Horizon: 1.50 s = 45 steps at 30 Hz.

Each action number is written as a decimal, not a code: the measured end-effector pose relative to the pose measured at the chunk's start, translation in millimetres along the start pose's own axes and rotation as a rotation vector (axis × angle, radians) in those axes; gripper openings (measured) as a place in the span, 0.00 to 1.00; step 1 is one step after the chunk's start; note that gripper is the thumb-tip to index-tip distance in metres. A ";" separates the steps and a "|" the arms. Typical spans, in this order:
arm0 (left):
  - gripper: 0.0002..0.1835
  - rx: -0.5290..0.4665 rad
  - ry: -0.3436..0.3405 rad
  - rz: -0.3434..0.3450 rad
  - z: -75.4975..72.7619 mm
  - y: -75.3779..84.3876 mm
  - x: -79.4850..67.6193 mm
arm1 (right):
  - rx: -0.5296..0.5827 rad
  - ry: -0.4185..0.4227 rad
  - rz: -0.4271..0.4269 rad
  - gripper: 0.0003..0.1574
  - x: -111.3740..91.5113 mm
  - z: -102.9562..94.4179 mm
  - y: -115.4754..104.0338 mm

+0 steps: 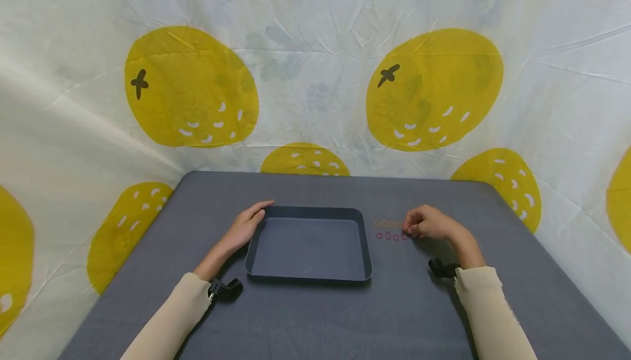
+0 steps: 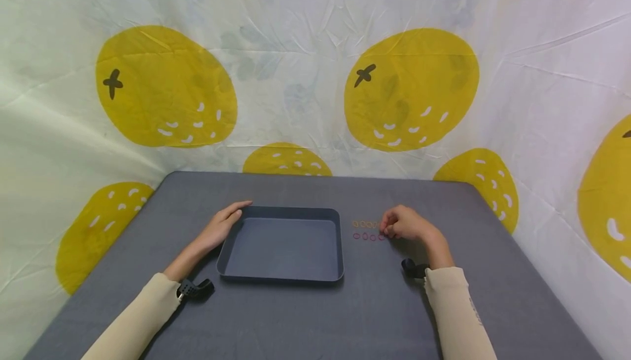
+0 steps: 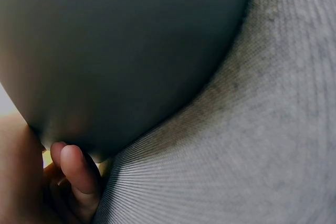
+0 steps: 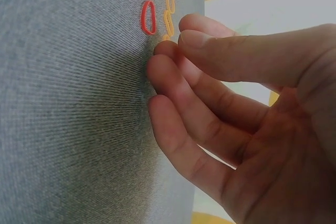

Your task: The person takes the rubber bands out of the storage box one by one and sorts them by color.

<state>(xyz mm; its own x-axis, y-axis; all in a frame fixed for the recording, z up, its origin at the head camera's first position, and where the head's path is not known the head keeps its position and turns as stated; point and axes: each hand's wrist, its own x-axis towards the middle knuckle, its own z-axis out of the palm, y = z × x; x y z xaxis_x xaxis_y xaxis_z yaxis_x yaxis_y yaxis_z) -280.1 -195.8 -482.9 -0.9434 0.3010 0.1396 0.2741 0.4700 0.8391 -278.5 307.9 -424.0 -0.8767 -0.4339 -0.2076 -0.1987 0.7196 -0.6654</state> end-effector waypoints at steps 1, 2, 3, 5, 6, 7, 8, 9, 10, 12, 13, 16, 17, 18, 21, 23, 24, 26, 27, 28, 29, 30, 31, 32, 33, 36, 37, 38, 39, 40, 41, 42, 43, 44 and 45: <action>0.21 -0.001 0.002 0.000 0.1 -0.3 -0.2 | -0.002 0.001 0.000 0.06 0.1 0.1 0.1; 0.21 -0.002 0.003 0.000 0.1 -0.4 -0.4 | -0.005 0.003 0.005 0.06 0.3 0.2 0.5; 0.21 -0.004 0.001 0.000 0.2 -0.3 -0.4 | -0.008 0.000 0.003 0.06 0.2 0.0 0.8; 0.22 -0.006 0.003 0.001 0.4 -0.1 -0.4 | -0.012 -0.001 0.007 0.06 -0.1 -0.6 1.7; 0.22 -0.008 0.003 0.000 0.6 -0.1 -0.1 | -0.012 0.001 0.009 0.07 -0.3 -0.9 1.9; 0.22 -0.009 0.003 -0.001 0.6 0.1 0.1 | -0.013 0.003 0.010 0.07 -0.6 -1.5 2.0; 0.22 -0.011 0.003 -0.001 0.7 0.1 0.3 | -0.012 0.005 0.014 0.07 -0.9 -2.0 1.8; 0.22 -0.013 0.002 -0.002 0.6 0.0 0.5 | -0.011 0.006 0.012 0.07 -1.4 -2.6 1.2; 0.22 -0.013 0.002 -0.004 0.6 0.3 0.5 | -0.009 0.011 0.017 0.07 -1.8 -3.1 0.7; 0.22 -0.017 -0.002 -0.010 0.2 2.4 0.1 | -0.002 0.015 0.020 0.07 -3.1 -3.7 -1.5; 0.22 -0.018 -0.006 -0.013 -0.2 4.6 -0.5 | 0.001 0.017 0.023 0.07 -3.8 -3.9 -2.7; 0.23 -0.016 -0.019 -0.015 -2.0 16.3 -4.2 | 0.006 0.023 0.030 0.07 -6.5 -3.6 -5.8; 0.22 -0.015 -0.024 -0.017 -2.7 21.3 -5.8 | 0.009 0.025 0.032 0.07 -7.4 -3.3 -6.4; 0.22 -0.011 -0.028 -0.018 -3.5 26.0 -7.5 | 0.008 0.026 0.032 0.07 -8.2 -3.0 -6.6; 0.22 -0.001 -0.034 -0.010 -4.7 35.7 -11.7 | 0.005 0.024 0.025 0.07 -9.4 -3.1 -6.5; 0.23 0.007 -0.039 -0.007 -4.7 37.4 -12.9 | 0.003 0.023 0.019 0.06 -9.3 -3.8 -6.2; 0.23 0.004 -0.040 -0.004 -4.8 37.4 -13.1 | -0.001 0.022 0.013 0.07 -9.0 -4.4 -6.0; 0.22 -0.005 -0.041 -0.006 -5.0 36.7 -12.6 | -0.008 0.025 0.004 0.07 -8.2 -5.9 -5.6; 0.22 -0.009 -0.042 -0.008 -5.1 35.6 -11.9 | -0.009 0.029 0.004 0.07 -7.7 -6.3 -5.5; 0.22 -0.009 -0.042 -0.007 -5.2 34.9 -11.3 | -0.009 0.033 0.003 0.07 -7.2 -6.4 -5.1; 0.22 -0.019 -0.041 -0.010 -4.9 32.1 -10.0 | -0.008 0.038 0.005 0.07 -6.7 -6.2 -4.6; 0.22 -0.017 -0.040 -0.012 -4.5 28.2 -8.4 | -0.007 0.038 0.004 0.06 -6.3 -5.7 -3.8; 0.23 -0.016 -0.038 -0.013 -4.1 24.1 -6.7 | -0.008 0.038 0.001 0.06 -5.8 -5.8 -3.7; 0.23 -0.014 -0.037 -0.012 -3.5 19.1 -4.8 | -0.008 0.033 -0.005 0.06 -5.4 -5.4 -3.6; 0.23 -0.013 -0.037 -0.011 -2.9 14.4 -3.5 | -0.002 0.029 -0.007 0.06 -5.2 -4.7 -3.8; 0.22 0.000 -0.029 -0.012 -1.2 2.1 -0.8 | 0.005 0.011 -0.015 0.06 -5.9 -2.9 -4.6; 0.22 0.001 -0.023 -0.011 -0.9 0.3 -0.5 | 0.006 0.010 -0.020 0.06 -6.6 -2.7 -5.2; 0.22 0.003 -0.020 -0.007 -0.8 -0.8 -0.3 | 0.012 0.012 -0.021 0.06 -7.1 -2.9 -6.1; 0.22 0.005 -0.015 -0.002 -0.6 -1.3 -0.1 | 0.015 0.017 -0.021 0.06 -7.6 -3.3 -7.0; 0.22 0.007 -0.010 0.002 -0.5 -1.7 0.2 | 0.015 0.021 -0.024 0.06 -8.3 -3.9 -8.1; 0.22 0.003 -0.005 0.003 -0.4 -1.6 0.3 | 0.017 0.023 -0.028 0.06 -8.8 -4.6 -9.2; 0.22 0.000 -0.002 0.006 -0.2 -1.1 0.2 | 0.016 0.024 -0.034 0.06 -9.3 -5.3 -10.1; 0.22 0.000 0.001 0.007 0.0 -0.6 0.4 | 0.015 0.022 -0.039 0.06 -9.9 -6.0 -10.9; 0.22 -0.001 -0.002 0.009 0.2 0.0 0.4 | 0.013 0.021 -0.042 0.06 -10.7 -6.7 -11.6; 0.22 0.000 -0.002 0.010 0.5 0.3 1.0 | 0.009 0.021 -0.045 0.05 -11.6 -7.4 -12.4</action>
<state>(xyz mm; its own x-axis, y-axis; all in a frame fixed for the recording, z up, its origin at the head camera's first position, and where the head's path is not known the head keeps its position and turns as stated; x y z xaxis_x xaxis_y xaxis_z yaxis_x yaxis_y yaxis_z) -280.8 -195.0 -482.8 -0.9403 0.3071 0.1466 0.2832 0.4670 0.8377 -269.1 308.0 -408.1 -0.8757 -0.4547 -0.1623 -0.2346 0.6946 -0.6801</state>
